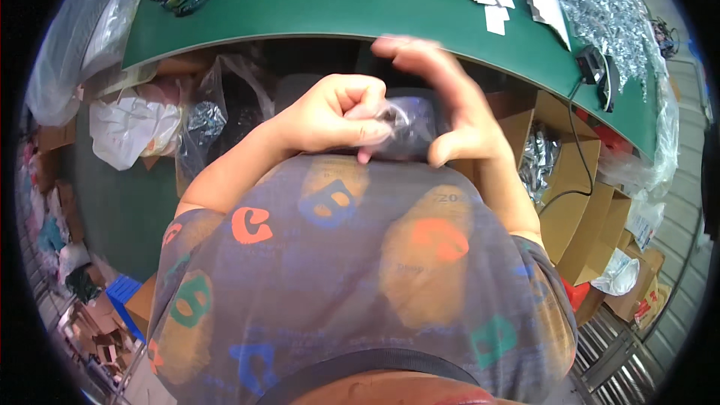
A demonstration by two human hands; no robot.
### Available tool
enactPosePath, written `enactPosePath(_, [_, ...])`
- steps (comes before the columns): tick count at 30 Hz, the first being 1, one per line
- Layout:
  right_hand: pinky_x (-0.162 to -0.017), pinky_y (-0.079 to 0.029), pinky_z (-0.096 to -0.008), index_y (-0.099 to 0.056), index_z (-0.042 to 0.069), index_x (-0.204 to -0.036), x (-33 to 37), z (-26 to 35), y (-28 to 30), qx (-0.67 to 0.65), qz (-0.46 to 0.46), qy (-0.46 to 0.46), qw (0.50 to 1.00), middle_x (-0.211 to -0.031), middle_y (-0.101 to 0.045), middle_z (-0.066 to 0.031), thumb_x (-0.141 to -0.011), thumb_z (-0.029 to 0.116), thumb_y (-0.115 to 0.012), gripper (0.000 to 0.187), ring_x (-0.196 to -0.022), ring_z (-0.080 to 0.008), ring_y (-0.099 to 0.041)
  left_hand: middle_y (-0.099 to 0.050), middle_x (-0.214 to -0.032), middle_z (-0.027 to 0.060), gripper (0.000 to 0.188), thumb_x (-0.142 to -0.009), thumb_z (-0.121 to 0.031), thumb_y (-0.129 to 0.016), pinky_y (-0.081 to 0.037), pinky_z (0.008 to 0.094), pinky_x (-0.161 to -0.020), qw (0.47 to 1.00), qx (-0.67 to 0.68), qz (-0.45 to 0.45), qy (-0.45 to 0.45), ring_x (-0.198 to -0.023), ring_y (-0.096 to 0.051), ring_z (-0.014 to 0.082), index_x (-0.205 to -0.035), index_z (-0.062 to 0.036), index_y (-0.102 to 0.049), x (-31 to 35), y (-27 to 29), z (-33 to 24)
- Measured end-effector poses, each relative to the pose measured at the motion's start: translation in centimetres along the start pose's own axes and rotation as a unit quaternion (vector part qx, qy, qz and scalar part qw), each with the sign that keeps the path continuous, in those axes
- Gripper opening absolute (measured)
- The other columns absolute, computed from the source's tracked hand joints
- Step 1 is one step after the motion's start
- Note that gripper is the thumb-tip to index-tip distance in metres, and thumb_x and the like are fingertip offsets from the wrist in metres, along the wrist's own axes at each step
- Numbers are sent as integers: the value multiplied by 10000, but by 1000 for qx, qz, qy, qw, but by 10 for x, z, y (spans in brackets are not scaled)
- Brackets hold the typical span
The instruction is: Packaging swimming goggles into small plastic bags.
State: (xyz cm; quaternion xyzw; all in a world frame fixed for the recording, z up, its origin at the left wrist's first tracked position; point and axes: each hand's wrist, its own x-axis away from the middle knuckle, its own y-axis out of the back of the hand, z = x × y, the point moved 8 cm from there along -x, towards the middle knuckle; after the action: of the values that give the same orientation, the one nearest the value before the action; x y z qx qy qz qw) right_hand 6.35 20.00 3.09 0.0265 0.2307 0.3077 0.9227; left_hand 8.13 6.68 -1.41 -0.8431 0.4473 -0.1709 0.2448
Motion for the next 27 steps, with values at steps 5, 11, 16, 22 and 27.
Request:
enactPosePath(5, [-883,-547,-340,-602,99,-1290,53,-83,-27,96,-17,-207,973,-1089,-707,-86,-700,252,-941,698,-1007,-213,-695,-607,-737,-10,323,-945,-82,-741,-533,251,-601,973,-182,-141,-15,-661,-662,99,-776,-114,-469,12,45,5])
enactPosePath(11, [-802,-536,-285,-629,89,-1197,77,-107,-16,78,-98,-233,964,-998,-684,-36,-729,174,-904,550,-898,-120,-655,-626,-911,65,312,-847,-26,-805,-543,301,-825,900,-309,-152,-266,-890,-655,165,-816,-81,-499,33,50,-54])
enactPosePath(16, [-819,-563,-348,-613,88,-1223,63,-115,-22,108,-119,-176,971,-1071,-713,-103,-725,229,-902,593,-958,-239,-720,-521,-1470,200,377,-746,-226,-890,-440,459,-1090,767,-595,-65,-231,-1346,-525,366,-1052,-86,-720,-5,4,-6])
enactPosePath(22, [-839,-575,-429,-611,109,-1233,70,-125,-36,202,-132,-109,964,-1158,-691,-134,-702,312,-903,639,-1017,-362,-702,-714,-1194,59,102,-832,-113,-777,-502,402,-992,860,-464,-90,-194,-1185,-632,286,-917,-65,-748,-13,11,-1])
enactPosePath(27, [-781,-571,-418,-594,99,-1245,72,-119,-35,171,-156,-104,967,-1045,-681,-125,-712,248,-909,637,-940,-356,-698,-685,-1286,127,137,-818,-119,-809,-448,443,-1076,842,-502,-117,-157,-1288,-576,311,-910,-48,-735,-10,20,-7])
